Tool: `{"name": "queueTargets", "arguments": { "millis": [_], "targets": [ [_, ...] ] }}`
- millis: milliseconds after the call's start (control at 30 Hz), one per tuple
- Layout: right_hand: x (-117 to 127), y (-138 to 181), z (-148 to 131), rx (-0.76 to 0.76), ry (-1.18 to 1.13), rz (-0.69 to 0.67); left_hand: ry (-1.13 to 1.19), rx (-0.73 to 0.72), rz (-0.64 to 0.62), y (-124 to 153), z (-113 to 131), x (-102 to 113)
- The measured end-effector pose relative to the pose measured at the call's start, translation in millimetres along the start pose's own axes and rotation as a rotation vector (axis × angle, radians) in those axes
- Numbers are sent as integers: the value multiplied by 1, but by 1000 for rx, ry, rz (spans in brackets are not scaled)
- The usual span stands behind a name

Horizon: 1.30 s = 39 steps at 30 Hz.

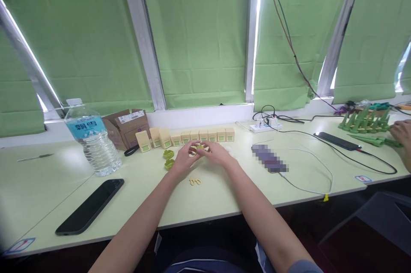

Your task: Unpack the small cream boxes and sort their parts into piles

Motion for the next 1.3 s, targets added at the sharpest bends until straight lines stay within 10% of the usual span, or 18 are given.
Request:
{"name": "queueTargets", "arguments": {
  "millis": [567,1300],
  "targets": [
    [-18,-10,23,-174,-543,174,340,111,56,-10,-17,3],
    [-25,-12,19,-148,-720,97,-101,-2,204,-4,-12,10]
  ]
}}
Point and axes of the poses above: each hand's wrist, its own y-axis away from the middle knuckle, its own x-axis out of the back of the hand, z = x × y, the point moved 3 cm from there along -y, towards the middle knuckle, and after that the axes turned 1 degree about -x, right-handed, at the moved point
